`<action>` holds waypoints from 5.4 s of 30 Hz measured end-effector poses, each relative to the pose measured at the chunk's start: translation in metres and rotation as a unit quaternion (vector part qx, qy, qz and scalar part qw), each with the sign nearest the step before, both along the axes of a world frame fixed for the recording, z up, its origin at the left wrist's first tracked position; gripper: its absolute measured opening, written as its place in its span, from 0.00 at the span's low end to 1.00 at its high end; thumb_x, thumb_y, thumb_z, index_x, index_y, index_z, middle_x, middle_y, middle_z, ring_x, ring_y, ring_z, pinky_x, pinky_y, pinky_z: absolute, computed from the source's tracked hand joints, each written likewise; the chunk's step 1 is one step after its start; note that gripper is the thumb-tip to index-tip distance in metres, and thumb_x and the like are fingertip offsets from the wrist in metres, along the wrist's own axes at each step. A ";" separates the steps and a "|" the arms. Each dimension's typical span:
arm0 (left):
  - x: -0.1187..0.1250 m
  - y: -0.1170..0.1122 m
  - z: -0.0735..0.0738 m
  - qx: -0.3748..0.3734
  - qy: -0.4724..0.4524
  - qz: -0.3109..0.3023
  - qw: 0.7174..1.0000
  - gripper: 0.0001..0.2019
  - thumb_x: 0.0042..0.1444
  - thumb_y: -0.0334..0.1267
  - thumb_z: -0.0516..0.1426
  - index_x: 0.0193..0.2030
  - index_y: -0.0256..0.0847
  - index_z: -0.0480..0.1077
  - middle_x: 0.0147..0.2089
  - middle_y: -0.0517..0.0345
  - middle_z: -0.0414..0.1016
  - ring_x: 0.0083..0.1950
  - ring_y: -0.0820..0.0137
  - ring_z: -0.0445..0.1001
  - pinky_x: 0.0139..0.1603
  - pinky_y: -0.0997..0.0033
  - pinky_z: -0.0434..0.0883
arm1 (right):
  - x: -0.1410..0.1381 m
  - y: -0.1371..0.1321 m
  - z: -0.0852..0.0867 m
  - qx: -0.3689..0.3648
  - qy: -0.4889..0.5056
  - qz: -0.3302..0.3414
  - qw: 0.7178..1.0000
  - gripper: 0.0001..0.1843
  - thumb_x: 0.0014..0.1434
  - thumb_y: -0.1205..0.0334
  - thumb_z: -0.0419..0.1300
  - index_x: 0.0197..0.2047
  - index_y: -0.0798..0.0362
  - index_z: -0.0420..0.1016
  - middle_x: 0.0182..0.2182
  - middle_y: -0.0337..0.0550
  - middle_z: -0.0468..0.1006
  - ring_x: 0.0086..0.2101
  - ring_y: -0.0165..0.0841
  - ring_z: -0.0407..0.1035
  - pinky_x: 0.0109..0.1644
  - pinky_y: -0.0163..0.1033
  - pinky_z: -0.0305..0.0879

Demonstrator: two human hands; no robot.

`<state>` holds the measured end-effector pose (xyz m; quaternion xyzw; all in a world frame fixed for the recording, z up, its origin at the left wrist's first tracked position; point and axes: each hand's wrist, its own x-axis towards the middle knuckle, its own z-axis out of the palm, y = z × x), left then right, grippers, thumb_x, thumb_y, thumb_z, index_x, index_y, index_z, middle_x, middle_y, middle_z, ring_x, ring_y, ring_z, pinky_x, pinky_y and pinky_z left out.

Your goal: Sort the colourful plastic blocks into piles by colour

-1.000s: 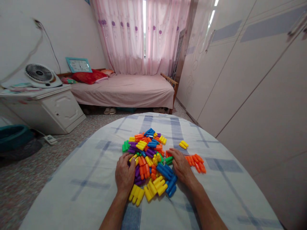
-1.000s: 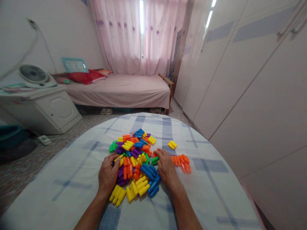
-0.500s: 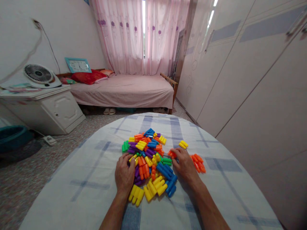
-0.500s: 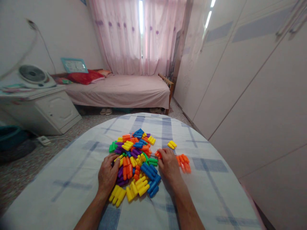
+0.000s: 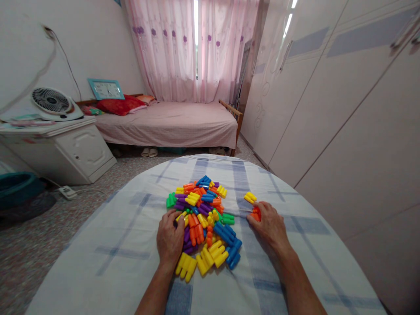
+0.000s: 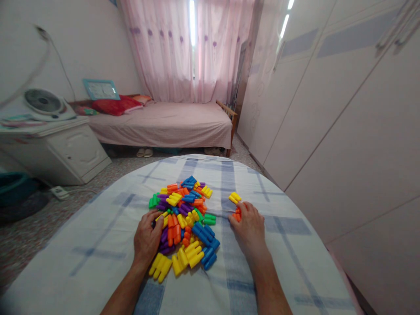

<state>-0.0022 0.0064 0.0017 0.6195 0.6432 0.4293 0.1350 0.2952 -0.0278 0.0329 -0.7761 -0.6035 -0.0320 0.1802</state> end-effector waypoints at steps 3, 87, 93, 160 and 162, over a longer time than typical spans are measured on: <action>0.000 0.000 0.000 0.004 -0.002 0.000 1.000 0.15 0.58 0.45 0.48 0.40 0.41 0.72 0.49 0.50 0.71 0.53 0.60 0.69 0.56 0.58 0.65 | 0.002 -0.003 0.003 -0.018 -0.002 -0.017 1.000 0.14 0.55 0.59 0.56 0.45 0.50 0.72 0.46 0.49 0.73 0.42 0.41 0.67 0.43 0.45 0.59; 0.004 -0.002 -0.001 0.002 -0.012 0.017 1.000 0.13 0.59 0.41 0.49 0.42 0.40 0.72 0.50 0.51 0.71 0.53 0.61 0.69 0.55 0.58 0.66 | -0.012 0.100 0.003 0.044 -0.012 0.051 0.998 0.25 0.57 0.66 0.53 0.58 0.57 0.66 0.57 0.59 0.65 0.56 0.51 0.58 0.52 0.56 0.60; 0.004 -0.002 0.000 -0.002 -0.011 0.019 1.000 0.13 0.59 0.40 0.49 0.42 0.40 0.72 0.50 0.50 0.71 0.53 0.61 0.69 0.55 0.58 0.67 | -0.039 0.083 -0.004 0.078 0.075 0.153 0.982 0.19 0.57 0.63 0.54 0.51 0.58 0.72 0.52 0.54 0.72 0.54 0.41 0.63 0.61 0.48 0.57; 0.000 0.004 -0.002 0.020 0.028 0.006 0.999 0.15 0.58 0.42 0.47 0.40 0.40 0.73 0.47 0.49 0.73 0.50 0.62 0.70 0.53 0.61 0.67 | -0.083 -0.069 -0.012 0.107 0.186 0.250 0.944 0.20 0.51 0.62 0.61 0.49 0.47 0.68 0.49 0.46 0.71 0.52 0.43 0.63 0.56 0.49 0.58; -0.001 0.005 -0.003 0.025 0.029 0.004 0.999 0.14 0.58 0.42 0.48 0.39 0.40 0.73 0.46 0.50 0.73 0.50 0.62 0.70 0.54 0.61 0.66 | -0.084 -0.068 -0.011 0.117 0.182 0.247 0.945 0.19 0.51 0.62 0.60 0.47 0.47 0.68 0.47 0.46 0.71 0.51 0.42 0.63 0.56 0.49 0.58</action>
